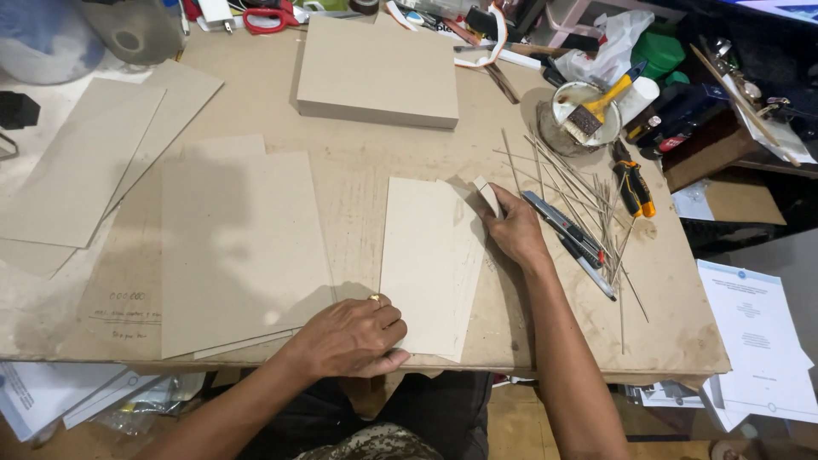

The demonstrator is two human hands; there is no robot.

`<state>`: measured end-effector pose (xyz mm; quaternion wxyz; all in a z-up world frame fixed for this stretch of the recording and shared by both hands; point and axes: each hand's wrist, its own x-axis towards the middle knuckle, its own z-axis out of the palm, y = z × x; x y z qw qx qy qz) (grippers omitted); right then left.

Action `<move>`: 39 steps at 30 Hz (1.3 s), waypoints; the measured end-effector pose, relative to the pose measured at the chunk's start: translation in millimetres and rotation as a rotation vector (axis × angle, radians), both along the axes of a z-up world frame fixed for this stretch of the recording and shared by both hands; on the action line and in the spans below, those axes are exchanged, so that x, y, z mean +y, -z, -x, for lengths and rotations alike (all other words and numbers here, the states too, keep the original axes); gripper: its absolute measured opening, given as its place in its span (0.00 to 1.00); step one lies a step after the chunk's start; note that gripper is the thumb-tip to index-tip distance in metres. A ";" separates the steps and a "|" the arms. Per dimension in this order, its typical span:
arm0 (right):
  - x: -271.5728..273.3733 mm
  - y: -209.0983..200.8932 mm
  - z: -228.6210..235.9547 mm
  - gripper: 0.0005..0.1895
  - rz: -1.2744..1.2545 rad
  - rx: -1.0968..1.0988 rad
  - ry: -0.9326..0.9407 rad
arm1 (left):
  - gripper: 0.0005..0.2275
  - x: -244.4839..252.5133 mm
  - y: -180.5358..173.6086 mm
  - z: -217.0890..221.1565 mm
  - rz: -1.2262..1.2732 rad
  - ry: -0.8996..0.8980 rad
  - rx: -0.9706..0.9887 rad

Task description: The person uses a utility knife to cut a rectangular piece of cardboard on a cluttered workbench. They align the cardboard with other pieces, make a straight cut along the edge, and then separate the cut strip. A small dog is visible under the table during the process.

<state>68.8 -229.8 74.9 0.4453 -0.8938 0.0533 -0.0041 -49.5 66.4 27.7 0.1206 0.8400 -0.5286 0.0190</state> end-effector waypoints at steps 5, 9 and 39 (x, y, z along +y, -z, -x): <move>0.5 0.5 0.0 0.25 -0.047 -0.007 -0.002 | 0.17 3.0 -1.8 -1.9 0.025 0.030 0.001; 3.7 -5.0 4.2 0.23 -0.058 -0.036 -0.022 | 0.16 4.9 -3.7 -0.8 0.083 0.034 -0.008; -12.7 12.2 20.9 0.22 -0.125 -0.346 -0.192 | 0.16 -1.5 4.1 8.7 0.342 -0.105 -0.109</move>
